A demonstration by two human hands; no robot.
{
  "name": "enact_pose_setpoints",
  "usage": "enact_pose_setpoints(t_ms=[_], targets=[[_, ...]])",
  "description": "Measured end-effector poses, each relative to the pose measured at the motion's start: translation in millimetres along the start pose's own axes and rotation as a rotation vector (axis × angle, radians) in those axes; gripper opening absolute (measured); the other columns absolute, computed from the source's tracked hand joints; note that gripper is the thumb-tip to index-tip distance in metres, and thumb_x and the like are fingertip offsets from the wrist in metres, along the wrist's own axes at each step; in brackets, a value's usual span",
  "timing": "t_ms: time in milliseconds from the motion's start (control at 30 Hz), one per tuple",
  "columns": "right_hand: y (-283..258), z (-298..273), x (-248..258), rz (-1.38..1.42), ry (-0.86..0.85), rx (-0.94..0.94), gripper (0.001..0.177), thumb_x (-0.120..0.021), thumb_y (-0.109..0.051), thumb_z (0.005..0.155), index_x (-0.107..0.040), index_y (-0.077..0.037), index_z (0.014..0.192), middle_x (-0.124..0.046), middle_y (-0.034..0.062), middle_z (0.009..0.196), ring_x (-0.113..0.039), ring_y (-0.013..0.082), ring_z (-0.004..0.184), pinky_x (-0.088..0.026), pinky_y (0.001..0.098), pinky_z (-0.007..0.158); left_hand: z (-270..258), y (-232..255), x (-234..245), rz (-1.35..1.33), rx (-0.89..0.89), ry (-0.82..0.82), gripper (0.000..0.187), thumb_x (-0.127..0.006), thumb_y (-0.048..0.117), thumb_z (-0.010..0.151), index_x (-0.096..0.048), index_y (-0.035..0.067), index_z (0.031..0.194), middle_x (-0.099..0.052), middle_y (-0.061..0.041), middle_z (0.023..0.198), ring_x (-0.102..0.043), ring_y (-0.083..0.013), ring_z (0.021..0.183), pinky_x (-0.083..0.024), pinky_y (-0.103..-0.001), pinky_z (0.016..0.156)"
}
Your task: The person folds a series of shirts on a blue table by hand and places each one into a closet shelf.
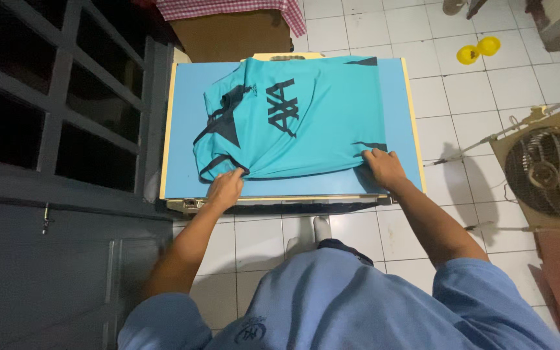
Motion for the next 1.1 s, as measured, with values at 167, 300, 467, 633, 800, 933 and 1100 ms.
enact_pose_setpoints(t_ms=[167,300,467,633,800,933,1100], targets=[[23.8,-18.1,-20.8,-0.007,-0.119,-0.031,0.038,-0.059,-0.011,0.093,-0.061,-0.023,0.129,-0.069,0.0046,0.122,-0.068,0.0258,0.11,-0.044,0.0483,0.091,-26.6,8.5,8.2,-0.07,0.169,-0.368,0.05,-0.069,0.036,0.091,-0.051,0.017,0.133,-0.072,-0.023,0.089,-0.068,-0.0391,0.089,-0.05,-0.05,0.082],[45.5,-27.7,-34.3,0.139,-0.37,-0.103,0.053,-0.073,-0.017,0.084,-0.064,-0.022,0.136,-0.071,0.012,0.125,-0.067,0.0323,0.116,-0.053,0.0419,0.095,-47.7,-13.1,-7.5,0.065,-0.122,-0.248,0.064,-0.075,0.023,0.074,-0.055,0.019,0.135,-0.072,-0.017,0.097,-0.068,-0.0374,0.089,-0.05,-0.052,0.075],[49.3,-25.1,-34.1,0.419,-0.531,-0.029,0.049,-0.086,-0.026,0.077,-0.072,-0.006,0.12,-0.072,0.0152,0.118,-0.069,0.0269,0.108,-0.054,0.0349,0.093,-41.2,-61.6,-22.6,0.001,-0.079,-0.141,0.016,-0.07,0.026,0.093,-0.07,0.02,0.108,-0.075,-0.006,0.106,-0.071,-0.0296,0.099,-0.055,-0.044,0.085],[50.8,-11.5,3.0,0.464,-0.639,-0.21,0.04,-0.078,-0.024,0.085,-0.07,-0.006,0.12,-0.073,0.0135,0.092,-0.066,0.0237,0.082,-0.055,0.0382,0.073,-27.9,-6.7,15.7,0.035,-0.132,-0.272,0.051,-0.083,0.046,0.077,-0.064,0.008,0.106,-0.066,-0.01,0.102,-0.065,-0.033,0.096,-0.05,-0.046,0.079],[34.5,1.7,3.9,0.583,-0.636,-0.13,0.017,-0.065,-0.012,0.089,-0.071,0.002,0.098,-0.061,0.0098,0.065,-0.057,0.0202,0.056,-0.048,0.0377,0.053,-53.1,86.6,-10.1,0.174,-0.307,-0.041,0.082,-0.09,0.05,0.053,-0.063,0.006,0.117,-0.061,-0.014,0.111,-0.057,-0.035,0.108,-0.045,-0.046,0.08],[43.8,5.6,-4.9,0.66,-0.603,-0.162,0.014,-0.058,-0.003,0.089,-0.069,0.0,0.097,-0.057,0.0094,0.061,-0.054,0.0201,0.053,-0.045,0.0381,0.05,-63.2,67.6,-72.4,0.347,-0.224,-0.009,0.06,-0.086,0.04,0.072,-0.061,0.014,0.12,-0.061,-0.006,0.117,-0.057,-0.0271,0.115,-0.043,-0.043,0.089],[49.0,1.8,-6.6,0.743,-0.56,-0.179,0.02,-0.053,-0.003,0.092,-0.067,-0.002,0.106,-0.056,0.0072,0.066,-0.052,0.0185,0.055,-0.046,0.0369,0.052,-74.2,39.8,-78.3,0.228,-0.121,-0.015,0.058,-0.085,0.037,0.078,-0.059,0.015,0.125,-0.061,-0.005,0.122,-0.057,-0.0248,0.119,-0.041,-0.043,0.096]])
Point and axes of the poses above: each hand's wrist, its own z-axis towards the middle knuckle, its own x-axis out of the back of the hand, y = z × x, the point moved 7 cm from there along z, towards the middle knuckle
